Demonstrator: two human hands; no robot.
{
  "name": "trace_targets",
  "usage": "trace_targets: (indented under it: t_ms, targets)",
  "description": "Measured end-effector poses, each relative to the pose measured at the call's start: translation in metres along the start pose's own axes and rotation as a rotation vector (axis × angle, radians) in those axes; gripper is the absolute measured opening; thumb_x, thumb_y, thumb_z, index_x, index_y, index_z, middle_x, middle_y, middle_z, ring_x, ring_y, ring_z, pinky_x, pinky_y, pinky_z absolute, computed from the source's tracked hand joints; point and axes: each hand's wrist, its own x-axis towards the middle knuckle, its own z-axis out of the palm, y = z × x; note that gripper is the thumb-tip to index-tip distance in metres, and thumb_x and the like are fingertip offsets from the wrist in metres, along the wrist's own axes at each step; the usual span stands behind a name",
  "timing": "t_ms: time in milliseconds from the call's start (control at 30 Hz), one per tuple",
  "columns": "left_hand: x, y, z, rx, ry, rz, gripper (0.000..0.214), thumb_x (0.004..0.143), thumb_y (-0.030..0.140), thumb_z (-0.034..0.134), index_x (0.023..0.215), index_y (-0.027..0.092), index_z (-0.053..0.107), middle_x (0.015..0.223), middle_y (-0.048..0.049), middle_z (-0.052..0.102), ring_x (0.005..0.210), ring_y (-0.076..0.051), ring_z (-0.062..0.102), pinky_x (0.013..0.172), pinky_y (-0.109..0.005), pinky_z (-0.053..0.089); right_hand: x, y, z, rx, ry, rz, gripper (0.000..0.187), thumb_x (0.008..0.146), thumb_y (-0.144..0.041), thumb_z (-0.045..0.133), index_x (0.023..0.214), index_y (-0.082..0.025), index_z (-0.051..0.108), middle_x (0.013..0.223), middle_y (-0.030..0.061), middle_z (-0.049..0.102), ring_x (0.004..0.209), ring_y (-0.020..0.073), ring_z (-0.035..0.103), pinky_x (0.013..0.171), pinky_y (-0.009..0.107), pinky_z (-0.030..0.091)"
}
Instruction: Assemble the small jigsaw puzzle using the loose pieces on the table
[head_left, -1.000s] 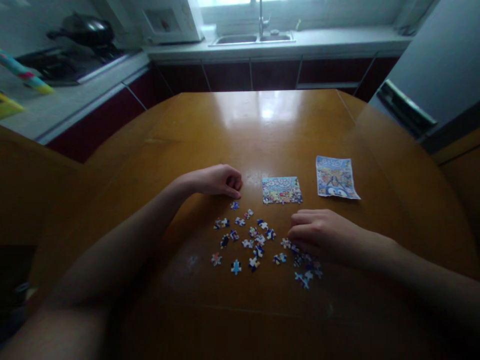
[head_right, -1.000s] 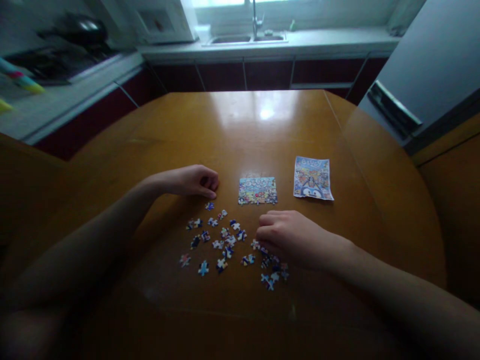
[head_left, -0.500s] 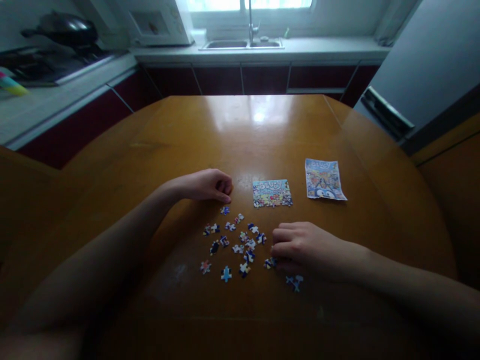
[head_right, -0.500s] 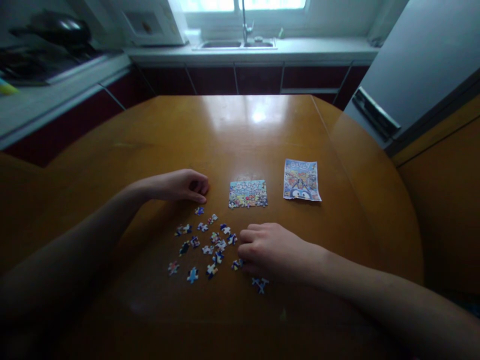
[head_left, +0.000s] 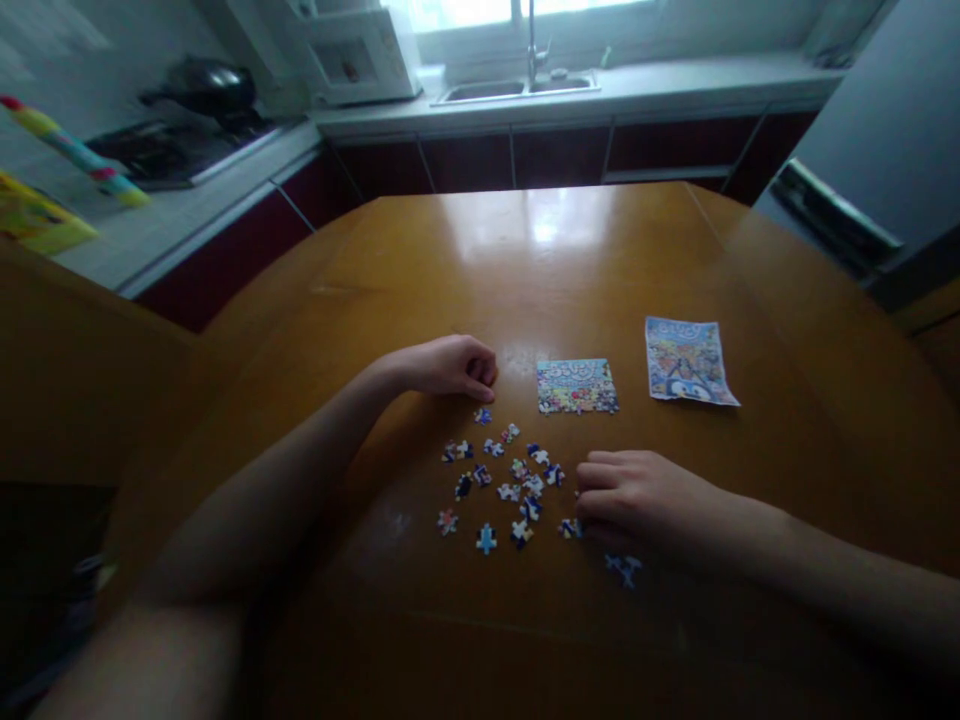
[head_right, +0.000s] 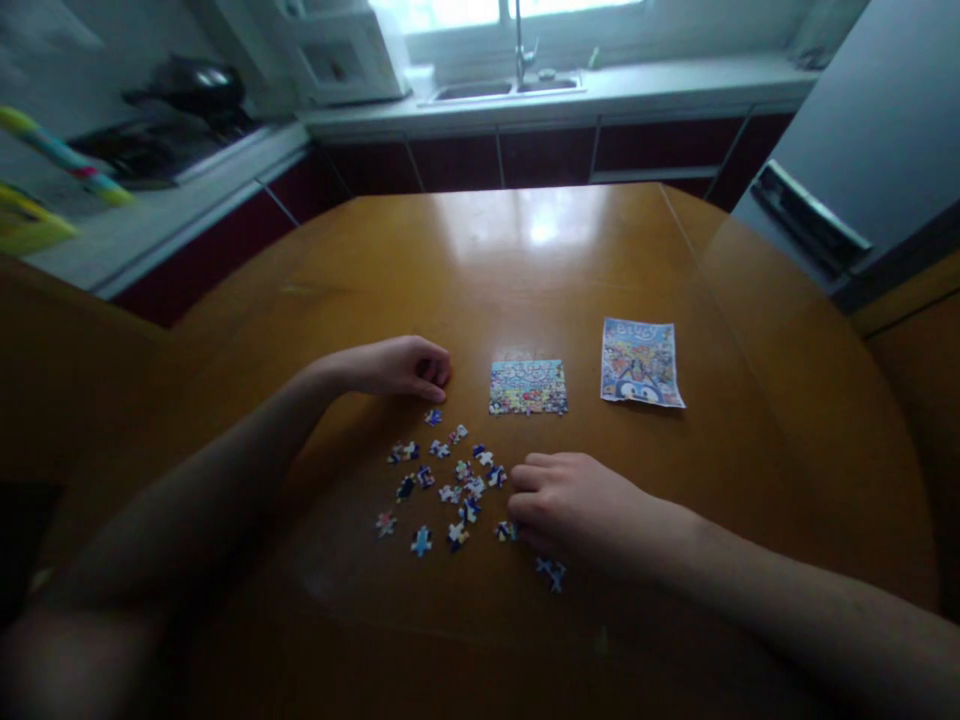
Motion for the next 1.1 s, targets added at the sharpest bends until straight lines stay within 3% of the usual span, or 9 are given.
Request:
trace_targets:
  t_ms: [433, 633, 800, 867, 967, 1100]
  targets:
    - [-0.002, 0.000, -0.003, -0.083, -0.045, 0.041, 0.031, 0.073, 0.043, 0.076, 0.085, 0.015, 0.066, 0.067, 0.0020, 0.057, 0.062, -0.010, 0.050, 0.056, -0.022, 0.033, -0.003, 0.000, -0.008, 0.042, 0.013, 0.009, 0.021, 0.098, -0.024, 0.049, 0.080, -0.020, 0.060, 0.082, 0.0030, 0.057, 0.075, 0.0161, 0.046, 0.066, 0.030, 0.036]
    - [-0.012, 0.022, -0.005, -0.013, -0.059, 0.054, 0.022, 0.074, 0.034, 0.075, 0.088, 0.017, 0.073, 0.076, -0.0008, 0.067, 0.069, -0.012, 0.057, 0.063, -0.023, 0.038, -0.006, 0.005, -0.010, 0.056, 0.029, 0.023, 0.024, 0.100, -0.026, 0.045, 0.084, -0.020, 0.062, 0.082, 0.0030, 0.056, 0.076, 0.0160, 0.047, 0.067, 0.030, 0.035]
    - [-0.026, 0.054, 0.010, 0.102, -0.138, 0.063, 0.011, 0.074, 0.024, 0.073, 0.084, 0.021, 0.077, 0.078, -0.0013, 0.071, 0.068, -0.013, 0.059, 0.063, -0.025, 0.037, -0.006, 0.005, -0.016, 0.047, 0.048, 0.029, 0.025, 0.101, -0.026, 0.044, 0.085, -0.019, 0.062, 0.081, 0.0032, 0.055, 0.074, 0.0161, 0.046, 0.066, 0.030, 0.035]
    - [-0.030, 0.063, 0.019, 0.198, -0.090, 0.010, 0.014, 0.069, 0.022, 0.075, 0.083, 0.022, 0.076, 0.079, -0.0011, 0.071, 0.067, -0.013, 0.057, 0.061, -0.026, 0.034, -0.007, 0.005, -0.018, 0.037, 0.060, 0.030, 0.024, 0.100, -0.025, 0.044, 0.085, -0.019, 0.063, 0.080, 0.0032, 0.054, 0.073, 0.0160, 0.046, 0.065, 0.030, 0.035]
    - [-0.034, 0.069, 0.029, 0.310, -0.016, -0.049, 0.016, 0.064, 0.023, 0.077, 0.080, 0.022, 0.073, 0.079, -0.0025, 0.068, 0.067, -0.014, 0.053, 0.058, -0.027, 0.030, -0.007, 0.005, -0.019, 0.019, 0.097, 0.020, 0.024, 0.100, -0.024, 0.045, 0.085, -0.019, 0.064, 0.078, 0.0031, 0.054, 0.071, 0.0157, 0.045, 0.063, 0.029, 0.034]
    - [-0.034, 0.069, 0.037, 0.355, -0.012, -0.072, 0.013, 0.065, 0.020, 0.074, 0.078, 0.021, 0.071, 0.076, -0.0035, 0.066, 0.064, -0.015, 0.051, 0.055, -0.028, 0.028, -0.009, 0.007, -0.020, 0.030, 0.093, 0.016, 0.022, 0.099, -0.025, 0.046, 0.087, -0.020, 0.064, 0.080, 0.0034, 0.056, 0.072, 0.0157, 0.047, 0.065, 0.030, 0.036]
